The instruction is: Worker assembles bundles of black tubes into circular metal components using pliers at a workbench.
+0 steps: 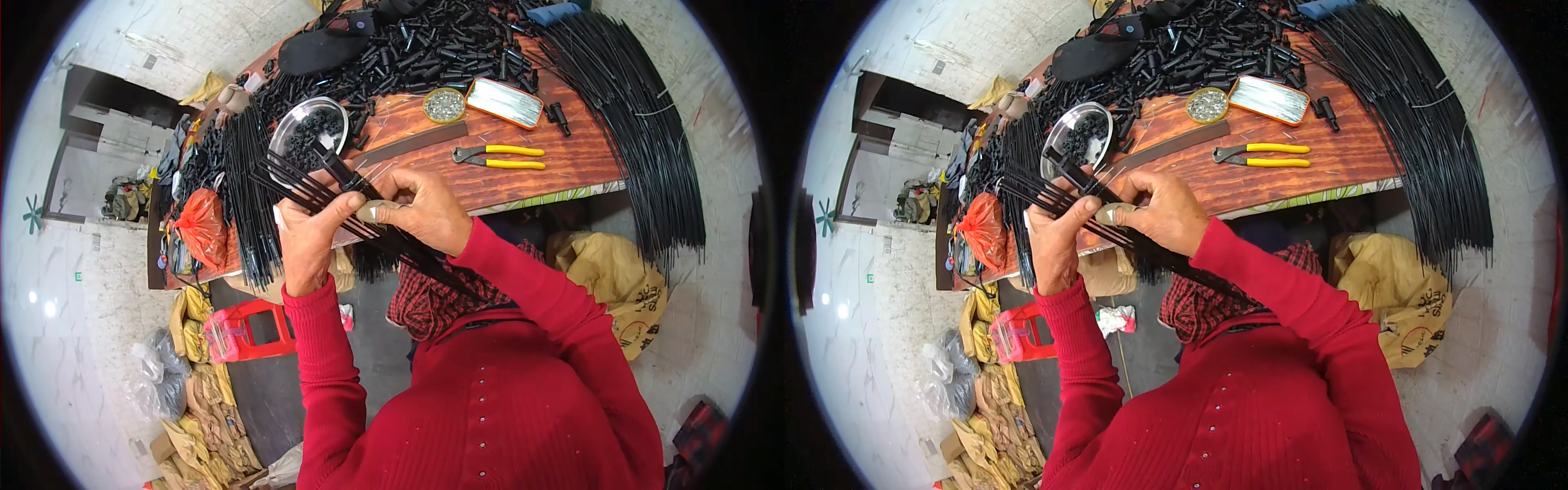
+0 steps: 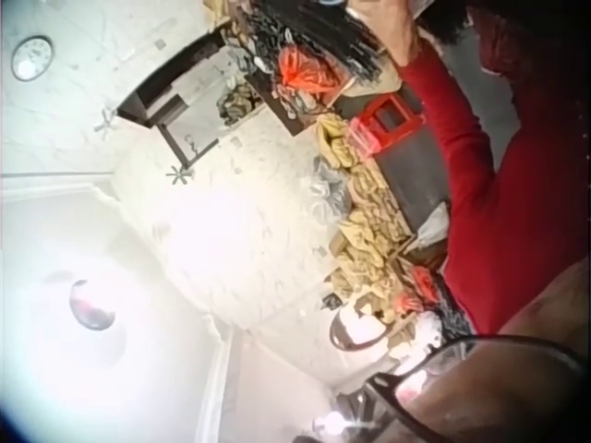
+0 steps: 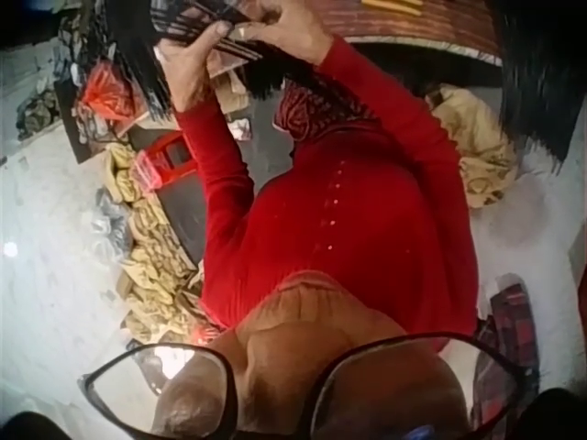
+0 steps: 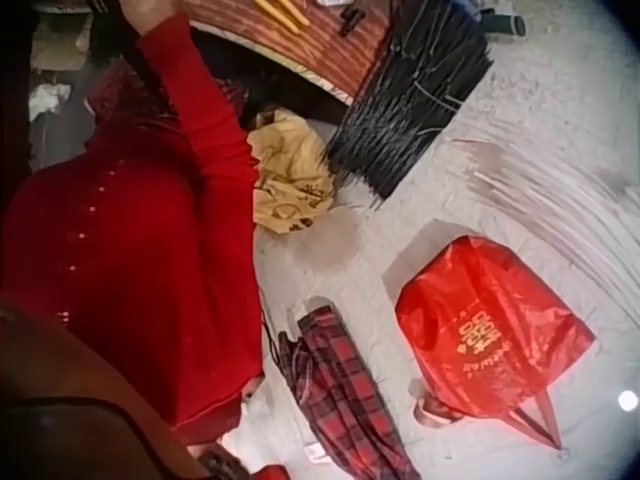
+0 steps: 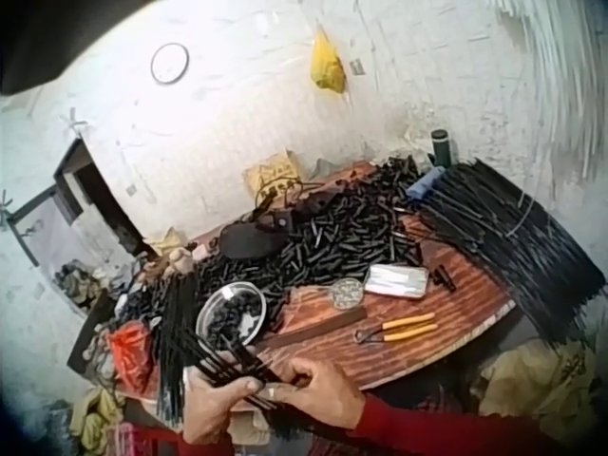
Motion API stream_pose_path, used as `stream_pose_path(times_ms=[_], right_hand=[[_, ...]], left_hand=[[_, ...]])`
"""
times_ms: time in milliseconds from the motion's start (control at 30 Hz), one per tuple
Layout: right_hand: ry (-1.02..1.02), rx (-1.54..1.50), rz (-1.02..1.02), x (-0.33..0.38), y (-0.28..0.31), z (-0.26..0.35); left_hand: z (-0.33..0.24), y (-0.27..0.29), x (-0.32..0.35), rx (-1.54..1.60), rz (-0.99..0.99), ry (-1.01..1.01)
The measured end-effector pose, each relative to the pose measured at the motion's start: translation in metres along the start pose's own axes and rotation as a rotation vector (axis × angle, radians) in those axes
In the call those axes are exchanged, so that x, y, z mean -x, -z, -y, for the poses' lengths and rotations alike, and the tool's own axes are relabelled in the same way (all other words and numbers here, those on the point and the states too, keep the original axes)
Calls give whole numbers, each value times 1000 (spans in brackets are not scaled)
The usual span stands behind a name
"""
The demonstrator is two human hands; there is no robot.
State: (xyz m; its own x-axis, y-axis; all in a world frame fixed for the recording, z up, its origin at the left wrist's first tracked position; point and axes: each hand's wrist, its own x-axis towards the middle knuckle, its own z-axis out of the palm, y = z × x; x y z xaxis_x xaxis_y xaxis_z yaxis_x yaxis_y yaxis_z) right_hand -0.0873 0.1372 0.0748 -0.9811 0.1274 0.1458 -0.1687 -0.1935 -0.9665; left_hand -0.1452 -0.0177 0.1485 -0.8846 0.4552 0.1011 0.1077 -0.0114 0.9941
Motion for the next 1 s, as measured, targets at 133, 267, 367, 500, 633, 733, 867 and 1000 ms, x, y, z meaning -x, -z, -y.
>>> stream_pose_path(times_ms=[133,267,367,500,633,733,867,1000], right_hand=[[35,-60,0,4,1,-2],[25,-38,-33,14,3,10],[67,41,-37,12,7,4],[99,15,-16,4,7,-9],[-109,-139,64,0,12,-6],[-130,-207,95,0,12,-7],[-144,-209,82,0,12,-10],[45,52,-48,2,1,-10]], left_hand=[[2,-2,1,-71,-12,-37],[4,-3,2,-90,-30,-64],[10,-3,0,-100,-47,-69],[15,-2,-2,-50,-33,-55],[19,1,-3,-11,-14,-62],[26,7,-4,59,-1,-37],[33,8,-6,112,20,-52],[35,8,-6,143,-2,-61]])
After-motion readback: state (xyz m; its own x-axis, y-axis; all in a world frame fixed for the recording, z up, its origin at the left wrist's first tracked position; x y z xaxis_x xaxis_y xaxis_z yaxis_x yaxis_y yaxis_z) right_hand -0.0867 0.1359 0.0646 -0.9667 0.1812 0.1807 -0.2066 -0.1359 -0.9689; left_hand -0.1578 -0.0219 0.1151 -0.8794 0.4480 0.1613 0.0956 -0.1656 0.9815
